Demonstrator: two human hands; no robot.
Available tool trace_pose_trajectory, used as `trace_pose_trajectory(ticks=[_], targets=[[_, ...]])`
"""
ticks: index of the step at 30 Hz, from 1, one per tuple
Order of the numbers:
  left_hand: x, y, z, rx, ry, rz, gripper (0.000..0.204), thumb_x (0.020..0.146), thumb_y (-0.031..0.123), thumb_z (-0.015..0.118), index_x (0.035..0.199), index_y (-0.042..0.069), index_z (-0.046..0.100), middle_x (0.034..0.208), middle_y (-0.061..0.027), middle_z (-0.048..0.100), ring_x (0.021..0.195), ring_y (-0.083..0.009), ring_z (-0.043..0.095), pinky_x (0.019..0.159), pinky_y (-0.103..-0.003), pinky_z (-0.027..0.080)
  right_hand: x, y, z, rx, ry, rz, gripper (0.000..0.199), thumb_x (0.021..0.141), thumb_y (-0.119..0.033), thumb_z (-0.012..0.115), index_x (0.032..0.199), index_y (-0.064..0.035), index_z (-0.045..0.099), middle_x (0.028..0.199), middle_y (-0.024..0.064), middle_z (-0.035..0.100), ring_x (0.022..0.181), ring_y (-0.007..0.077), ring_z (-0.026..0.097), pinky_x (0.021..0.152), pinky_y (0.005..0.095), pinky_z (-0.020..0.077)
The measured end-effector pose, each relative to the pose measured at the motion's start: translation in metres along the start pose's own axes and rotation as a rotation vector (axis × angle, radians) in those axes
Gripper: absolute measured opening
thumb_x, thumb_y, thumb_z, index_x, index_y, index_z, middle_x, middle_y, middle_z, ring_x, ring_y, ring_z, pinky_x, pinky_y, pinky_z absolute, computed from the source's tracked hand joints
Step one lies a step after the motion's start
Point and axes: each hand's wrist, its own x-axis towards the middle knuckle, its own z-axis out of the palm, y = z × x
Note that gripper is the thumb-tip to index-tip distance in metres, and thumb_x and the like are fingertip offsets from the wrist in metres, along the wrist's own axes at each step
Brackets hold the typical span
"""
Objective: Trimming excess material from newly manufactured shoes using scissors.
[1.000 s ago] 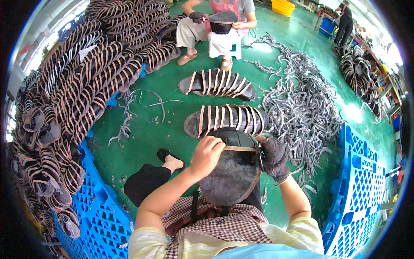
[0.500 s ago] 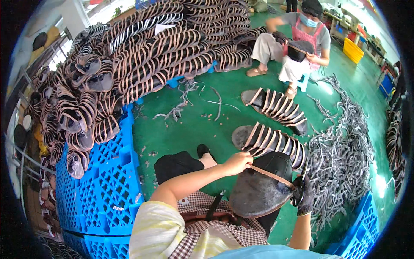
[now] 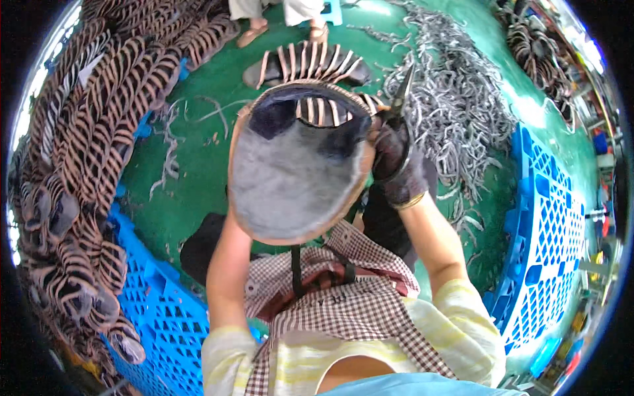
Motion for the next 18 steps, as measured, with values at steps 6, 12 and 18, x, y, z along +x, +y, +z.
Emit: trace_pose_trajectory(ticks=[6,12,18], targets=[[-0.018,-0.101,-0.017,0.171,-0.154,0.334,0.048,0.084,0.030,0.056,0.120,0.003,0.041,0.114,-0.0133,0.051,0.100,-0.0246,0.053,0.084,-0.037,0.043,-0.011,0.006,0.028,-0.086,0.163,0.012,0.041,0.080,-0.010,0.056,0.118,-0.0033,0.040,0.090,0.0027,0.050,0.077,0.0106,0.050,0.066,0.0217,0.0424],[-0.030,-0.082,-0.008,0.112,0.251,0.486,0.033,0.086,0.020,0.055,0.111,0.001,0.046,0.109,-0.0121,0.054,0.093,-0.0252,0.057,0.078,-0.037,0.050,-0.020,0.015,0.048,0.089,0.185,0.040,0.039,0.080,-0.009,0.057,0.115,-0.0028,0.041,0.086,0.0026,0.051,0.075,0.0105,0.050,0.063,0.0229,0.0432],[-0.050,-0.049,-0.013,0.236,0.140,0.496,0.025,0.085,0.006,0.051,0.109,0.000,0.051,0.112,-0.0128,0.054,0.103,-0.0234,0.053,0.088,-0.043,0.045,-0.012,0.012,0.057,0.078,0.123,0.105,0.050,0.076,-0.009,0.061,0.120,-0.0027,0.038,0.095,0.0036,0.054,0.085,0.0131,0.053,0.071,0.0260,0.0455]])
